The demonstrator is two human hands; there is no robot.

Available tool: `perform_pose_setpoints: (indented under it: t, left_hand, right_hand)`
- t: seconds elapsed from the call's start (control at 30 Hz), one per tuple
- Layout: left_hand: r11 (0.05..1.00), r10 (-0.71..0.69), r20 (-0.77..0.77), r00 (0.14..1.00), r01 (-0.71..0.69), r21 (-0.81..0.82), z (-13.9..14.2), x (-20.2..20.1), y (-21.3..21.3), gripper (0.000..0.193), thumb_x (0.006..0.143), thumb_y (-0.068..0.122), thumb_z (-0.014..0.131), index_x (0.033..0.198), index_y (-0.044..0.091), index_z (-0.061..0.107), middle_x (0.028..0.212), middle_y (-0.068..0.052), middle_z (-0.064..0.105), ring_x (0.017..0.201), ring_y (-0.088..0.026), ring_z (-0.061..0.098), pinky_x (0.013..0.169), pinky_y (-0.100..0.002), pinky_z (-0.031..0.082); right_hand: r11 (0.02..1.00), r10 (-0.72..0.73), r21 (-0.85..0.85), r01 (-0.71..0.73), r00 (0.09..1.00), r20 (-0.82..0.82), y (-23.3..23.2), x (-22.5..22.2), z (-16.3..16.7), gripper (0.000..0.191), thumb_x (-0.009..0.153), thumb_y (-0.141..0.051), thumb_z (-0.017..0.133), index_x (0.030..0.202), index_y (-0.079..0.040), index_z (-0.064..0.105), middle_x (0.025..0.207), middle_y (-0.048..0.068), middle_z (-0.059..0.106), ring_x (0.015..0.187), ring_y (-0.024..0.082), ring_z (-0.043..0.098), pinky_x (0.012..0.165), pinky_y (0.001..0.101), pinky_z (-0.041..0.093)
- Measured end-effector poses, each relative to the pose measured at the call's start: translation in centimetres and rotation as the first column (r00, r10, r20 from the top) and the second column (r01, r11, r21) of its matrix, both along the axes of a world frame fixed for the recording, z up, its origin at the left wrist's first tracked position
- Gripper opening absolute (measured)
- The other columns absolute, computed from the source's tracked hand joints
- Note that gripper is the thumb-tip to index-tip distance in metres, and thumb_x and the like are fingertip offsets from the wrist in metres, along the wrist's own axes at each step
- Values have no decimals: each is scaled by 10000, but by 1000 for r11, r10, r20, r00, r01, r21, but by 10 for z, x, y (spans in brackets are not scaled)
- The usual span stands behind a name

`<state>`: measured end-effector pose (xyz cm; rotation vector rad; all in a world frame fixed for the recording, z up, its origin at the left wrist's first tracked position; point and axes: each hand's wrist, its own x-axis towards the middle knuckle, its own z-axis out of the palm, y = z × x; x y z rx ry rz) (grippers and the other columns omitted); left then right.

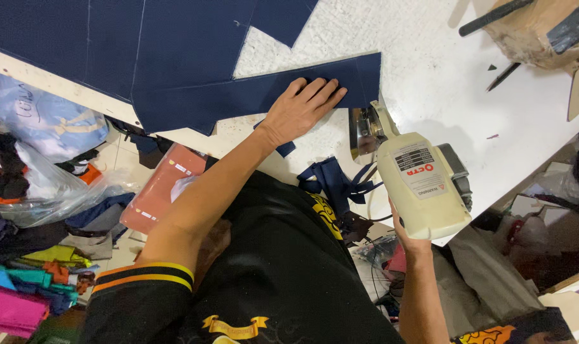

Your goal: The person uses a handheld electric rotary cutter to cut a large piece of dark blue fabric laid on a white table. They follow white chalk lines, repeatedly repositioning the fabric and cutting off strips and rectangular pieces. The cut pieces accumulate on the table as the task continues.

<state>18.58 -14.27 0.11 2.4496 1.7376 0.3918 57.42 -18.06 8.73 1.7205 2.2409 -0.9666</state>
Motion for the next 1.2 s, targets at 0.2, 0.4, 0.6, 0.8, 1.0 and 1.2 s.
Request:
perform_pose_setpoints:
  t: [0.2, 0.4, 0.6, 0.8, 1.0, 1.2]
  left_hand:
    - [1000, -5, -8, 1000, 5, 6, -1, -1, -2, 512, 1029, 186, 577, 1536, 128, 535, 1449, -53, 544, 1292, -196, 501, 1034, -374, 432]
    - [1000, 2, 9, 1000, -2, 16, -1, -1, -3, 503, 1040, 185, 570, 1538, 131, 526, 1452, -60, 540, 1296, -197, 498, 1041, -381, 431]
    - [1000, -8, -7, 1000, 8, 10, -2, 0, -2, 509, 1040, 171, 563, 1545, 120, 521, 1457, -59, 540, 1307, -202, 499, 1045, -382, 430]
    - [1000, -11, 24, 1000, 11, 17, -4, 1, 0, 514, 1040, 175, 564, 1547, 107, 517, 1458, -77, 547, 1313, -215, 500, 1056, -388, 429]
    - [999, -29, 70, 997, 30, -15, -8, 2, 2, 523, 1013, 129, 578, 1530, 94, 507, 1613, -84, 457, 1519, -254, 372, 1257, -526, 289]
    - [999, -34, 134, 990, 38, -32, -13, 3, 2, 534, 1031, 113, 581, 1559, 78, 505, 1650, -113, 418, 1551, -276, 323, 1301, -544, 199]
  right_hand:
    - [948, -123, -316, 52, 970, -211, -5, 21, -11, 432, 1040, -46, 438, 1454, 76, 464, 1504, 200, 525, 1374, 299, 521, 1152, 424, 442]
    - [680, -664, -683, 268, 620, -418, 18, -17, 6, 429, 1029, -88, 461, 1446, 13, 471, 1484, 146, 553, 1357, 237, 568, 1147, 360, 471]
    - [989, 66, 143, -30, 964, -258, 51, -82, 43, 234, 965, -66, 764, 1179, 25, 739, 1133, 152, 755, 1019, 282, 724, 889, 399, 562]
    - [982, 95, 180, -58, 975, -201, 72, -107, 52, 246, 982, -135, 793, 1185, -4, 750, 1132, 148, 753, 1018, 301, 722, 902, 418, 558]
    - [971, 122, 231, -65, 962, -244, 81, -111, 49, 239, 986, -150, 796, 1175, -11, 750, 1137, 147, 754, 1022, 304, 720, 924, 424, 559]
    - [989, 19, 145, 18, 968, -249, 87, -118, 45, 311, 978, -200, 812, 1211, -8, 738, 1149, 146, 749, 1015, 284, 722, 900, 394, 567]
